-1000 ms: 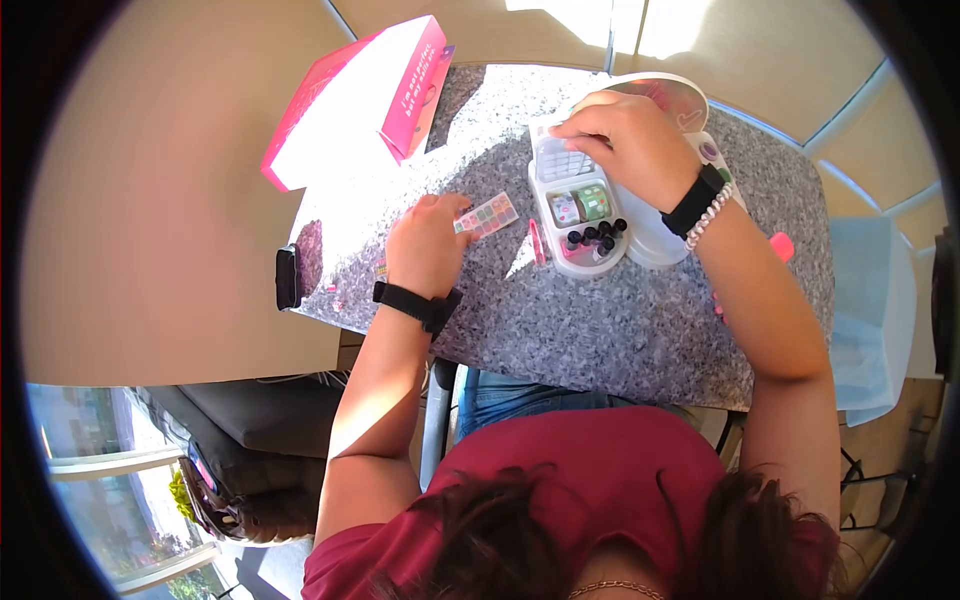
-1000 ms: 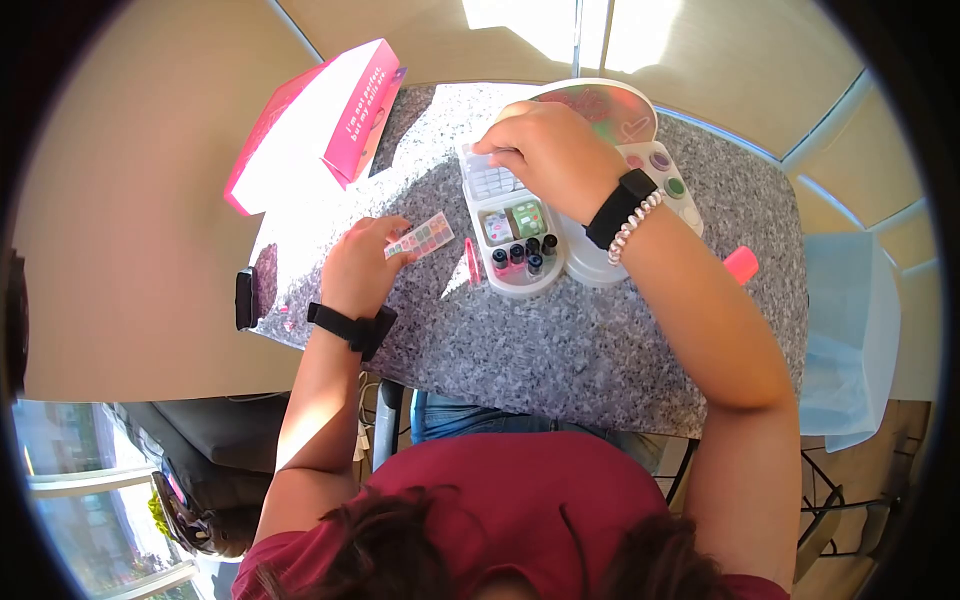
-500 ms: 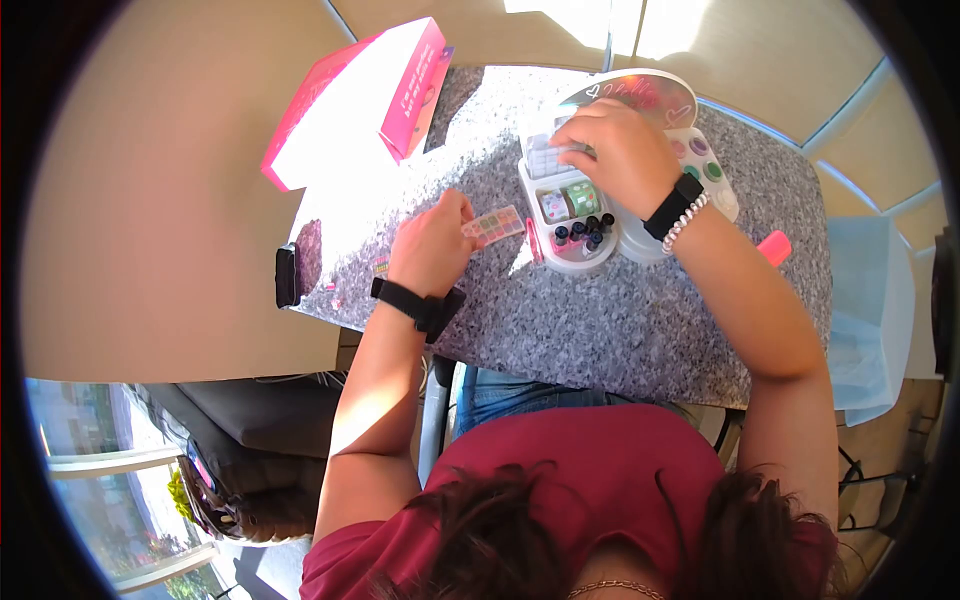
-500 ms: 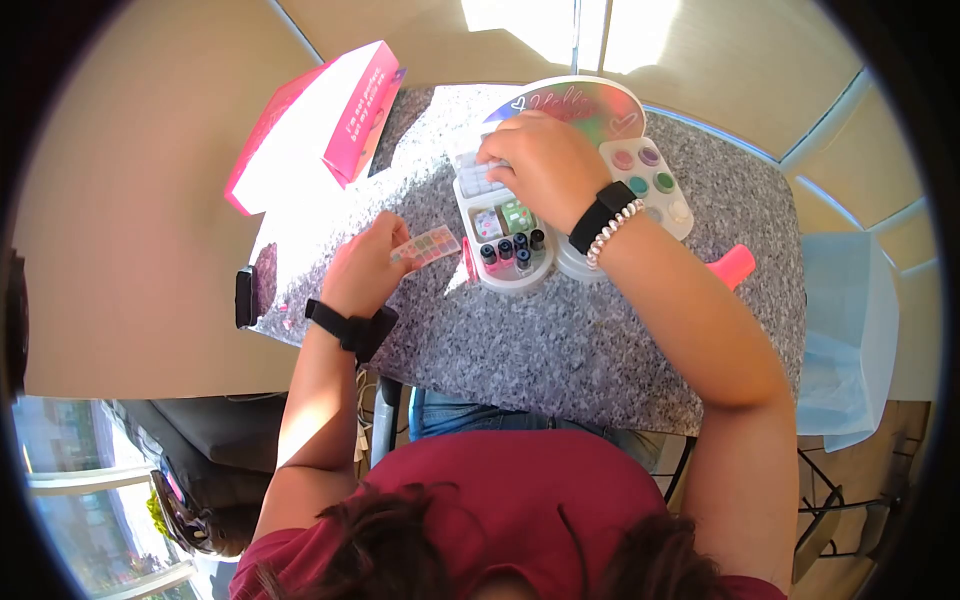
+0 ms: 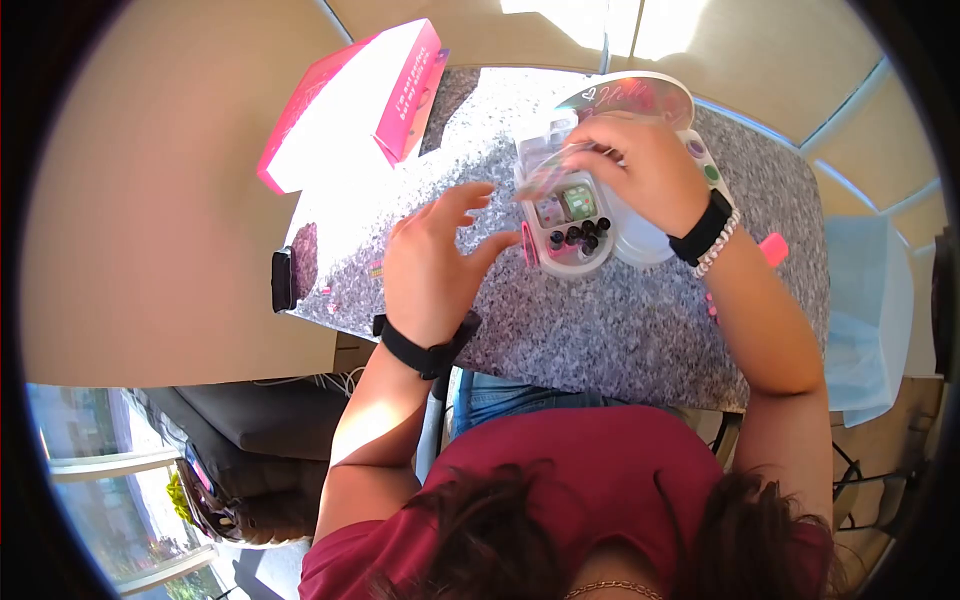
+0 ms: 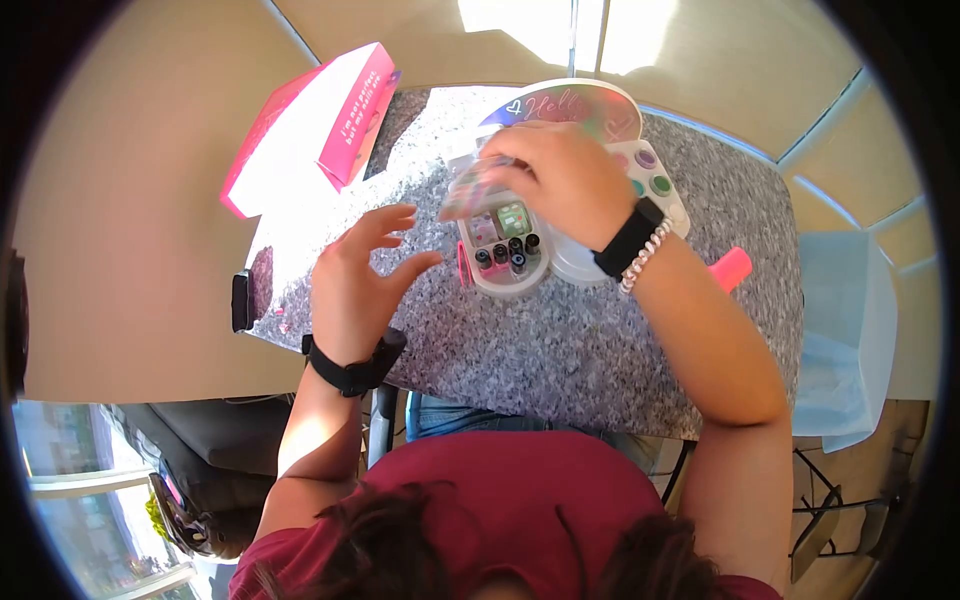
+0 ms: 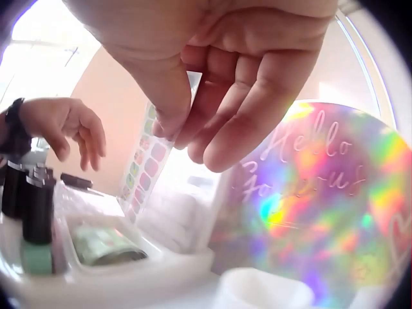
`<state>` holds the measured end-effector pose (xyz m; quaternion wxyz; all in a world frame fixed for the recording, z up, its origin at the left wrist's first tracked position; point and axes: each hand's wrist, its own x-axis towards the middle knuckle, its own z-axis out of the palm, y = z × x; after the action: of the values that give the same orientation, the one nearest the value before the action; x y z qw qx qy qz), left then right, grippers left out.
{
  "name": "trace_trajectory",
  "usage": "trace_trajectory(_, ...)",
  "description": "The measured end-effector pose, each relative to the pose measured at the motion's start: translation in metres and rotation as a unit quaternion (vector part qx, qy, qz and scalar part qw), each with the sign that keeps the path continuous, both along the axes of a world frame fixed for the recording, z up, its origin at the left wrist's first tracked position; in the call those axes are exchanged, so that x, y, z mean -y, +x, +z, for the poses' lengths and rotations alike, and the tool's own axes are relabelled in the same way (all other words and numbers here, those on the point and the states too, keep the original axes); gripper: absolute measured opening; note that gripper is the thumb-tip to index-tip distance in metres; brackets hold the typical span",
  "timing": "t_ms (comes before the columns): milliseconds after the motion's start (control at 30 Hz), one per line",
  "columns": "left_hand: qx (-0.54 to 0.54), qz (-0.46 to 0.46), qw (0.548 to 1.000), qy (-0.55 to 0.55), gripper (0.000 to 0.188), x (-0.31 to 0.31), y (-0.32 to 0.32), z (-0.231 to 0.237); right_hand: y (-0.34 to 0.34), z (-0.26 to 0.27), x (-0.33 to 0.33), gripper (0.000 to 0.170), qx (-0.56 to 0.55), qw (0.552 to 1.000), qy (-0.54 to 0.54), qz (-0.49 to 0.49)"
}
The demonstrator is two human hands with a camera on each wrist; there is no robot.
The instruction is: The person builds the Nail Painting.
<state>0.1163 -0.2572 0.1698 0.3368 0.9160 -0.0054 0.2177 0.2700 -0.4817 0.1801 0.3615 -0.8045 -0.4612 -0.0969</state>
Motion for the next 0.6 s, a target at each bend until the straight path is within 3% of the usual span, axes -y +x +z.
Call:
trace_trajectory(67,-0.006,0.059,0.994,0.095,0.045,-0.017,-0.008,-0.005,0.004,-0.002,0.010,0.012,0.058,0.998,-0.024,-0.026)
trace_trajectory(233,-0.037,0.124,0.982,0.140,0.044,-0.058,-0.022,-0.018,0.004,-0.011,0.014,0.012,0.231,0.968,-0.068,-0.074)
trace_trajectory(367,-0.043,0.159,0.976,0.143,0.046,-0.077,-0.031,-0.019,-0.008,-0.003,0.007,0.017,0.252,0.962,-0.041,-0.095)
trace_trajectory(500,-0.080,0.163,0.973,0.144,0.047,-0.098,-0.043,-0.024,-0.003,-0.006,0.009,0.017,0.275,0.954,-0.082,-0.092)
trace_trajectory(600,-0.147,0.179,0.954,0.189,0.051,-0.105,-0.048,-0.030,-0.005,-0.009,0.007,0.016,0.274,0.954,-0.088,-0.086)
